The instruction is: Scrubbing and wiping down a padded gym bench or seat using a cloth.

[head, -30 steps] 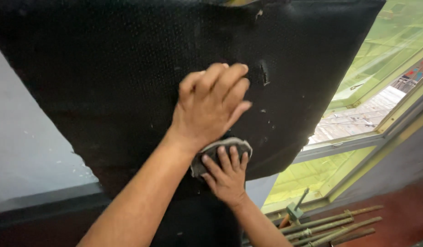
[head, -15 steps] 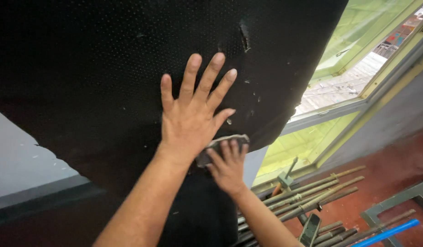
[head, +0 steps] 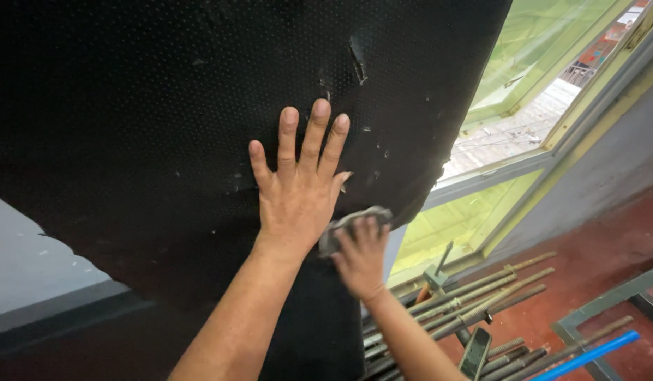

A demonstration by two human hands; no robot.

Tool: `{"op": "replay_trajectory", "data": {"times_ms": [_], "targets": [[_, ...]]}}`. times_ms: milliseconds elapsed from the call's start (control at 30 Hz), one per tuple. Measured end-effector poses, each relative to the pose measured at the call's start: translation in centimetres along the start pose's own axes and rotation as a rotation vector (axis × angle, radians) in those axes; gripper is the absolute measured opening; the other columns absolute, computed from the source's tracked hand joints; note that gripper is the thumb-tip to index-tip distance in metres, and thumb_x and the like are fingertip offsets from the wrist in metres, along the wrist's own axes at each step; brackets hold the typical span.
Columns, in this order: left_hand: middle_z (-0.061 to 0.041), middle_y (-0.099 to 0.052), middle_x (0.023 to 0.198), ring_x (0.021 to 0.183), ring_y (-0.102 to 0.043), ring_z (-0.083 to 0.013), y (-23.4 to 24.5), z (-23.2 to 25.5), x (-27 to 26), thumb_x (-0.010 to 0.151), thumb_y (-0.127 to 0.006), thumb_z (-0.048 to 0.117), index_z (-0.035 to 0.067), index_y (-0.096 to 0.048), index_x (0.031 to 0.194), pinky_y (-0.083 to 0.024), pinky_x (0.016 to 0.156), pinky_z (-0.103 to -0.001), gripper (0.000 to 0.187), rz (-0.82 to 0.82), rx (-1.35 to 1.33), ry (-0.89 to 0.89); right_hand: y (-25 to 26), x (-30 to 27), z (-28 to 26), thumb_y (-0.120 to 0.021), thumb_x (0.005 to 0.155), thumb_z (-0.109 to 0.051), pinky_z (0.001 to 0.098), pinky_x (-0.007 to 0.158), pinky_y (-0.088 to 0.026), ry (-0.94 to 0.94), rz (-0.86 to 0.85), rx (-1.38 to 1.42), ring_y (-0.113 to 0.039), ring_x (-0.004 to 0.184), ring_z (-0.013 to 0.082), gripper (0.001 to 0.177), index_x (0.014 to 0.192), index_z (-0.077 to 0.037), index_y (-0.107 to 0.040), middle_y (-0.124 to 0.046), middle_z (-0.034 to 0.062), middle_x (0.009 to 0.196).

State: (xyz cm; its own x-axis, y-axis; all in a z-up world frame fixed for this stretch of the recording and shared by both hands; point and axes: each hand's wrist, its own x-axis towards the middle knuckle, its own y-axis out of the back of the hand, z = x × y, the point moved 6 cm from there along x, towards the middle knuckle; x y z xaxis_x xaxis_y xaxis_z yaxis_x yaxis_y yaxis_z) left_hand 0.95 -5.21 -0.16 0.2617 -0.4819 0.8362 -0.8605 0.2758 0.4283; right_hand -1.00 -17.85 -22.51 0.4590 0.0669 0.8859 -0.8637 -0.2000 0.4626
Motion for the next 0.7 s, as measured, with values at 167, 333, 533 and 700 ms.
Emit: {"op": "replay_trajectory", "data": {"times_ms": [167, 333, 533, 700], "targets": [[-0.012, 0.002, 0.177, 0.161, 0.000, -0.0397, -0.4, 0.1, -0.1, 0.104, -0.072, 0.063, 0.016, 0.000, 0.173, 0.012, 0.126, -0.067, 0.111, 0.004, 0.002, -0.011, 4.7, 6.6, 3.9, -0.058, 0.106, -0.033, 0.0660, 0.129, 0.001, -0.463, 0.242, 0.117, -0.006, 0.163, 0.0476, 0.067, 0.162, -0.003, -0.036, -0.012, 0.0270, 0.174], [-0.013, 0.002, 0.175, 0.164, 0.001, -0.0443, -0.4, 1.2, -0.8, 0.108, -0.065, 0.030, 0.027, -0.001, 0.172, 0.015, 0.123, -0.071, 0.091, 0.040, 0.062, -0.022, 2.3, 4.4, 0.5, -0.060, 0.097, -0.032, 0.0658, 0.128, 0.001, -0.327, 0.171, 0.031, -0.005, 0.162, 0.0469, 0.071, 0.159, -0.008, -0.036, -0.011, 0.0255, 0.173], [-0.006, 0.003, 0.178, 0.162, 0.004, -0.0451, -1.1, 1.8, -1.4, 0.105, -0.057, 0.016, 0.038, -0.005, 0.171, 0.017, 0.121, -0.072, 0.087, 0.047, 0.138, -0.055, 1.7, 1.6, 3.7, -0.062, 0.092, -0.031, 0.0641, 0.127, 0.000, -0.344, 0.106, 0.037, -0.006, 0.160, 0.0467, 0.077, 0.159, -0.010, -0.032, -0.010, 0.0227, 0.172], [-0.006, 0.006, 0.178, 0.161, 0.008, -0.0444, -1.6, 1.7, -1.5, 0.111, -0.053, 0.027, 0.036, -0.005, 0.170, 0.019, 0.122, -0.071, 0.077, 0.061, 0.154, -0.057, 4.5, 7.5, 3.3, -0.053, 0.109, -0.027, 0.0603, 0.133, -0.002, -0.591, 0.363, 0.193, -0.004, 0.167, 0.0442, 0.070, 0.169, -0.007, -0.022, -0.006, 0.0241, 0.178]]}}
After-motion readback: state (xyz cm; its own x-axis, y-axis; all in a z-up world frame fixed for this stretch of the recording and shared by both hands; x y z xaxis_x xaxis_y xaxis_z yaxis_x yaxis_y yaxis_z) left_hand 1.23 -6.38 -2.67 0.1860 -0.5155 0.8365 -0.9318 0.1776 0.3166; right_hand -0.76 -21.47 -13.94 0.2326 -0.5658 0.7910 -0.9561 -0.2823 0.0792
